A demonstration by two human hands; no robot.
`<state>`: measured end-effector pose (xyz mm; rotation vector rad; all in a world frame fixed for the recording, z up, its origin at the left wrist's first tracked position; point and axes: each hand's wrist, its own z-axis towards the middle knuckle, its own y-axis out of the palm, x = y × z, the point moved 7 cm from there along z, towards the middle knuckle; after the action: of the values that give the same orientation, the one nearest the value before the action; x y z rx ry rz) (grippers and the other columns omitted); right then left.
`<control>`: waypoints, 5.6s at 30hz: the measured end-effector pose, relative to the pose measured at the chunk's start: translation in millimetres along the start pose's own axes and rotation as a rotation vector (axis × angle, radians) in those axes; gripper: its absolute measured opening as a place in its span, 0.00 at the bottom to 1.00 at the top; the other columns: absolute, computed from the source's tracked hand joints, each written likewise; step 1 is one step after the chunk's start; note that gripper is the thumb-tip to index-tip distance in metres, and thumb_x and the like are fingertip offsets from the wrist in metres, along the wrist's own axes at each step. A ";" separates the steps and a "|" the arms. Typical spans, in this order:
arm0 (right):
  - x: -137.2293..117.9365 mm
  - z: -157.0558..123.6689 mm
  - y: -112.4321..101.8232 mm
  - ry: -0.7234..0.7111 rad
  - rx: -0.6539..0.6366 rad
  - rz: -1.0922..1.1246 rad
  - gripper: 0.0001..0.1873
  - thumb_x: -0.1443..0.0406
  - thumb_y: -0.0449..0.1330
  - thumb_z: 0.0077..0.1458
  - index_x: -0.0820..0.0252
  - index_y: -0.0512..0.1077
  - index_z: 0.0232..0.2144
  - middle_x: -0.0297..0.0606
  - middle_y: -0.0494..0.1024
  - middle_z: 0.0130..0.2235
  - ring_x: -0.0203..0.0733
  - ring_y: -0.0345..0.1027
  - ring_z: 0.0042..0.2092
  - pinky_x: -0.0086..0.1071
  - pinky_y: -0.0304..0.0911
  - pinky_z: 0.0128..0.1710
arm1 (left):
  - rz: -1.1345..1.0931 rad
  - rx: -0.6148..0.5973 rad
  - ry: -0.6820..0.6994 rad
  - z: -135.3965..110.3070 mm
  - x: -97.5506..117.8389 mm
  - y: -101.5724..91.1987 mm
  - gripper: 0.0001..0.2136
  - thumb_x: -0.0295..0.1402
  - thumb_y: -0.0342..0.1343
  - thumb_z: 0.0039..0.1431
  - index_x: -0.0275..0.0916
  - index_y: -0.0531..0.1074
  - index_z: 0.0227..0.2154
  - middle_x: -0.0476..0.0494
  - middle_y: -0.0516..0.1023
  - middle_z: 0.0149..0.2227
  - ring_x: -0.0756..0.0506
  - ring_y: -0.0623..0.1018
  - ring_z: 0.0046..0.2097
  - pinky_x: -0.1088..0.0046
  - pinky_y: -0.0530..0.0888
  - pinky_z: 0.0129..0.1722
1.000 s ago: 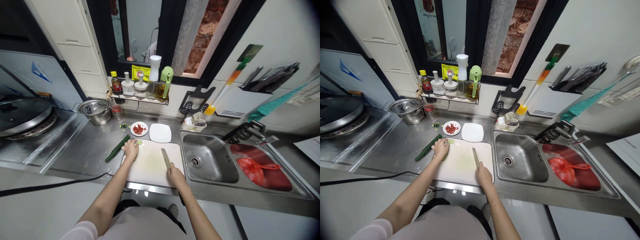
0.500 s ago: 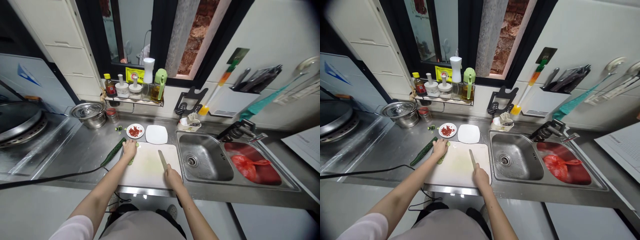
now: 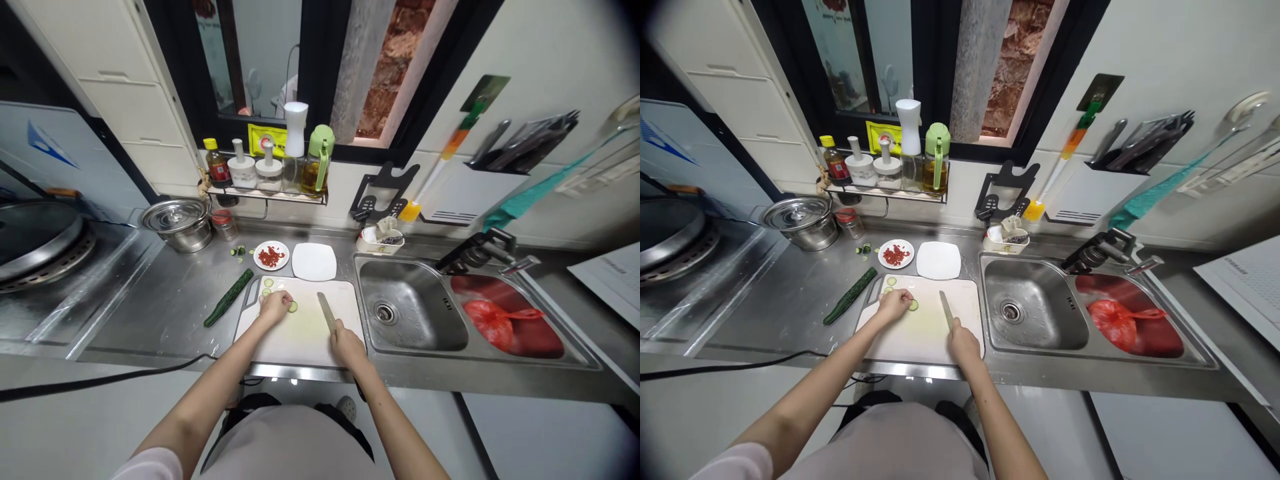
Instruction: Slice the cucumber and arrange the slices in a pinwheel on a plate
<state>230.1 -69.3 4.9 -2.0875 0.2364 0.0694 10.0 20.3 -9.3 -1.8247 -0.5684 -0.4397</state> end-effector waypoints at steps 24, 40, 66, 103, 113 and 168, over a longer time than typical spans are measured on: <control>-47.9 -29.2 7.9 -0.237 -0.017 -0.146 0.13 0.69 0.43 0.63 0.60 0.62 0.48 0.48 0.78 0.40 0.47 0.72 0.44 0.33 0.59 0.39 | 0.120 0.028 -0.043 15.1 -8.3 12.2 0.05 0.33 0.58 0.53 0.45 0.75 0.34 0.45 0.80 0.40 0.38 0.69 0.51 0.60 0.56 0.48; -51.2 -24.0 7.7 -0.269 -0.071 -0.201 0.18 0.74 0.45 0.59 0.63 0.61 0.51 0.51 0.78 0.41 0.48 0.73 0.45 0.35 0.61 0.39 | 0.140 -0.006 -0.058 17.6 -8.9 12.9 0.04 0.34 0.59 0.53 0.45 0.74 0.33 0.47 0.80 0.40 0.39 0.69 0.52 0.60 0.56 0.50; -43.2 -33.8 12.1 -0.234 -0.133 -0.159 0.19 0.74 0.46 0.58 0.63 0.60 0.51 0.52 0.77 0.43 0.49 0.72 0.46 0.35 0.61 0.39 | 0.168 -0.017 -0.068 14.5 -5.0 9.4 0.06 0.35 0.58 0.53 0.45 0.74 0.35 0.45 0.79 0.41 0.39 0.69 0.52 0.61 0.56 0.49; -32.3 -40.5 13.2 -0.229 -0.164 -0.154 0.19 0.72 0.44 0.60 0.64 0.61 0.52 0.51 0.77 0.42 0.50 0.73 0.45 0.34 0.59 0.37 | 0.148 -0.022 -0.064 15.6 -8.2 11.1 0.05 0.35 0.59 0.53 0.45 0.73 0.34 0.47 0.80 0.41 0.39 0.69 0.52 0.60 0.56 0.49; -42.2 -33.3 10.5 -0.243 -0.137 -0.136 0.16 0.72 0.45 0.59 0.63 0.61 0.49 0.52 0.77 0.42 0.51 0.73 0.45 0.35 0.60 0.37 | 0.147 -0.012 -0.065 17.5 -10.5 13.7 0.05 0.34 0.59 0.52 0.45 0.73 0.33 0.47 0.79 0.43 0.38 0.69 0.53 0.59 0.57 0.49; 5.8 3.8 -13.0 0.005 0.072 0.015 0.17 0.64 0.42 0.64 0.60 0.63 0.51 0.49 0.77 0.42 0.48 0.72 0.44 0.34 0.58 0.38 | 0.012 0.110 -0.027 -40.1 6.8 15.9 0.09 0.30 0.51 0.58 0.46 0.74 0.39 0.47 0.80 0.38 0.40 0.73 0.48 0.62 0.58 0.47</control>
<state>238.6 -60.5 13.3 -2.0146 0.2535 0.0640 23.9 -20.9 -5.3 -1.7306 -0.5885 -0.3693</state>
